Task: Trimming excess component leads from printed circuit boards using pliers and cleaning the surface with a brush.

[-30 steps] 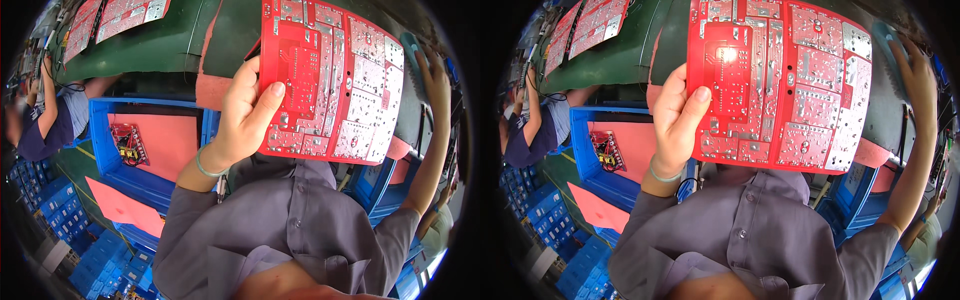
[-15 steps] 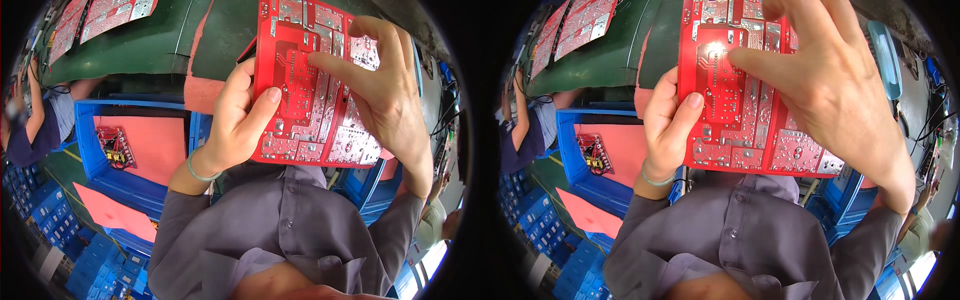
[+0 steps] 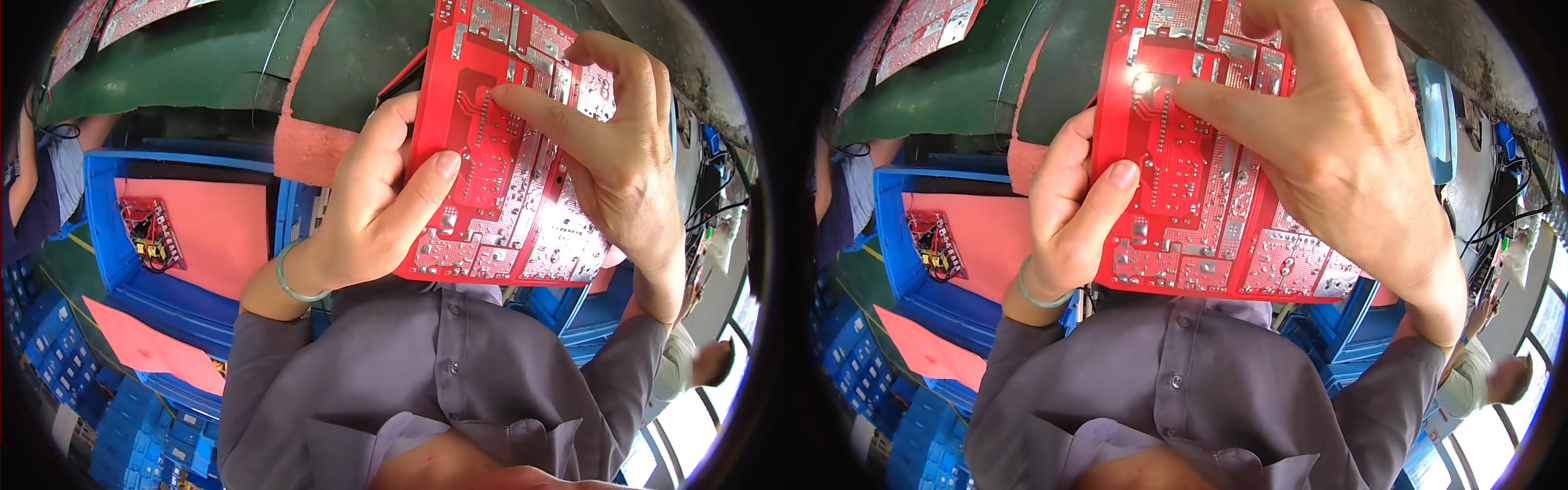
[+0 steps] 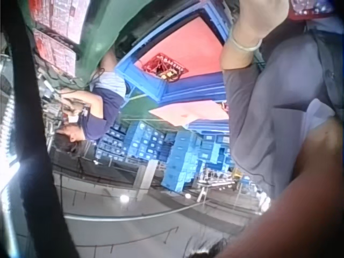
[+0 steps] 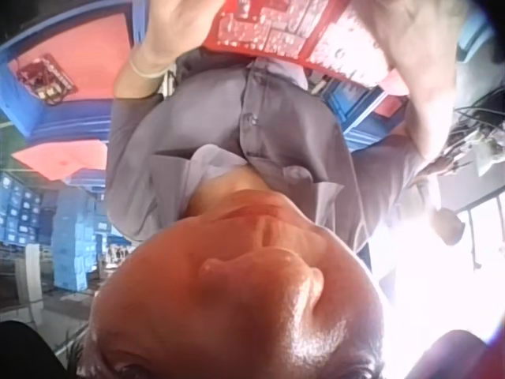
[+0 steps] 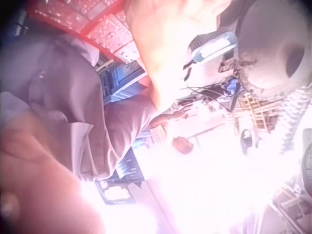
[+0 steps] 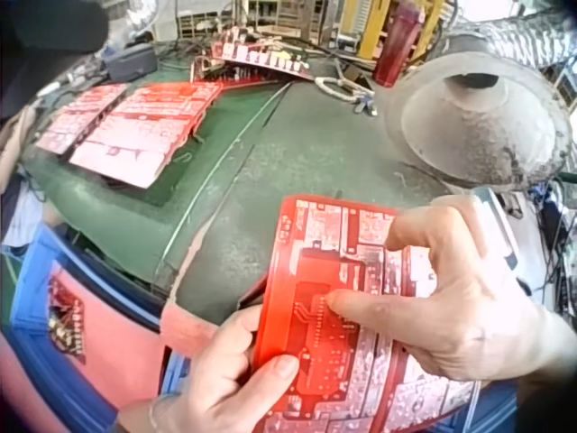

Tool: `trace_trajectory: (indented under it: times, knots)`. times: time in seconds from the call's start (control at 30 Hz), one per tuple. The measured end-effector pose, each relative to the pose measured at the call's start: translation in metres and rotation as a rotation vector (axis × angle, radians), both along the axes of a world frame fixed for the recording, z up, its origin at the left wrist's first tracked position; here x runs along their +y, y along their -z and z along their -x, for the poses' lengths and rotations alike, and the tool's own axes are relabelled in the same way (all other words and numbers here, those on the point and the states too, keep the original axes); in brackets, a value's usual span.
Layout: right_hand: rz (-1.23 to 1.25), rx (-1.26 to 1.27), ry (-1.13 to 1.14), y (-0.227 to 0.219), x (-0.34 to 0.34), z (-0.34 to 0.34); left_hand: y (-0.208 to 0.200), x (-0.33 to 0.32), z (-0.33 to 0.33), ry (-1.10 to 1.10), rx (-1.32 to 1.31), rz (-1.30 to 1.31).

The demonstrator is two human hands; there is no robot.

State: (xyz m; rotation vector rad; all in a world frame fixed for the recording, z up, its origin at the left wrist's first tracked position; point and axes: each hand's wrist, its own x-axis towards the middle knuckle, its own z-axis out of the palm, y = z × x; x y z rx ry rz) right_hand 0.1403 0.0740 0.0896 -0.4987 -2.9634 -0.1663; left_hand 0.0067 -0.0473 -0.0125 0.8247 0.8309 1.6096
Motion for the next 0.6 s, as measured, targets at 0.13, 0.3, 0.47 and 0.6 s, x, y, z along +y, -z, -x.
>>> trace_trajectory:
  times: [0.13, 0.3, 0.47, 0.6]
  knots:
    - [-0.010, -0.002, 0.002, 0.001, 0.000, -0.002, 0.003, 0.001, 0.000, -0.014, 0.027, -0.013]
    - [0.007, 0.007, -0.005, -0.001, 0.000, -0.001, 0.003, 0.004, -0.001, -0.010, 0.057, -0.038]
    - [0.052, 0.005, -0.005, -0.002, -0.004, -0.016, 0.004, -0.001, 0.001, -0.016, 0.069, -0.027]
    - [0.113, -0.012, 0.024, -0.003, -0.015, -0.023, 0.002, 0.002, 0.002, 0.011, 0.014, -0.021]
